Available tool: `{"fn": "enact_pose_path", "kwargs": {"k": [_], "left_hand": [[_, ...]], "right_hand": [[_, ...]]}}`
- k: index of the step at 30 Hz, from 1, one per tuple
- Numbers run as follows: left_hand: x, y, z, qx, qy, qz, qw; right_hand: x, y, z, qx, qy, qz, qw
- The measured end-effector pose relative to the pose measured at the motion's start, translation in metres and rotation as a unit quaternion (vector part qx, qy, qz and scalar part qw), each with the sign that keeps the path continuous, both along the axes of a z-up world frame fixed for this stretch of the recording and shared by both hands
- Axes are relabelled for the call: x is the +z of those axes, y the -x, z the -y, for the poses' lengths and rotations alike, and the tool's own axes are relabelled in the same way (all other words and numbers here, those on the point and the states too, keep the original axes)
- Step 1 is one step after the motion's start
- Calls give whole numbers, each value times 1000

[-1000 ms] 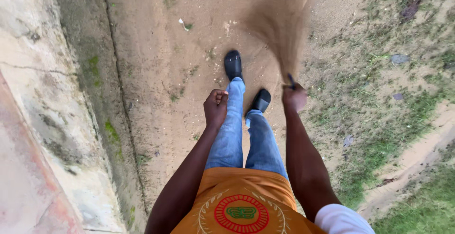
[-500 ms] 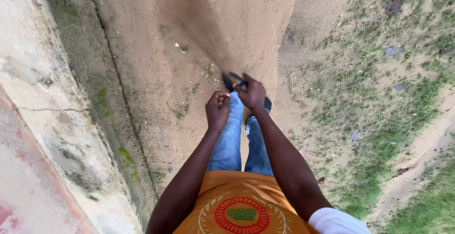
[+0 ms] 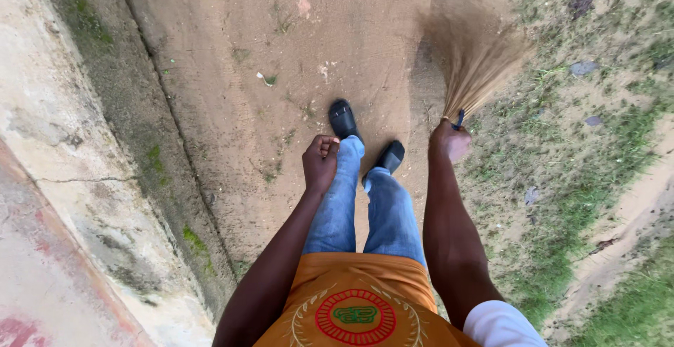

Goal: The person sweeps a dirt path next to a building wall using a bundle of sticks.

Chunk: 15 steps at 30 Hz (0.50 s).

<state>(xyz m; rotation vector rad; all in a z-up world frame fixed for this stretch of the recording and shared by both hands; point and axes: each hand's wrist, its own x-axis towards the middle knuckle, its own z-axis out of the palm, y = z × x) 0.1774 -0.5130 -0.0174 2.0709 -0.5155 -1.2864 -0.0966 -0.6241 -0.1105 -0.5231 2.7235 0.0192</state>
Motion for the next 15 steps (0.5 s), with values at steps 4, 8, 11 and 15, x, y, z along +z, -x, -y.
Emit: {"fn": "enact_pose_path", "kwargs": {"k": [4,8,11,15], "left_hand": [[6,10,10,-2,16,9,1000],[12,18,23,7,12,9,1000],[14,22,34,19,13,17,1000],[10,22,56,37,3,42,998]], "right_hand": [[23,-49,6,18,109,30,993],[74,-120,6,212,150,246,934],[81,-145,25,346,101,308,881],[13,-149,66,500,27,306,809]]}}
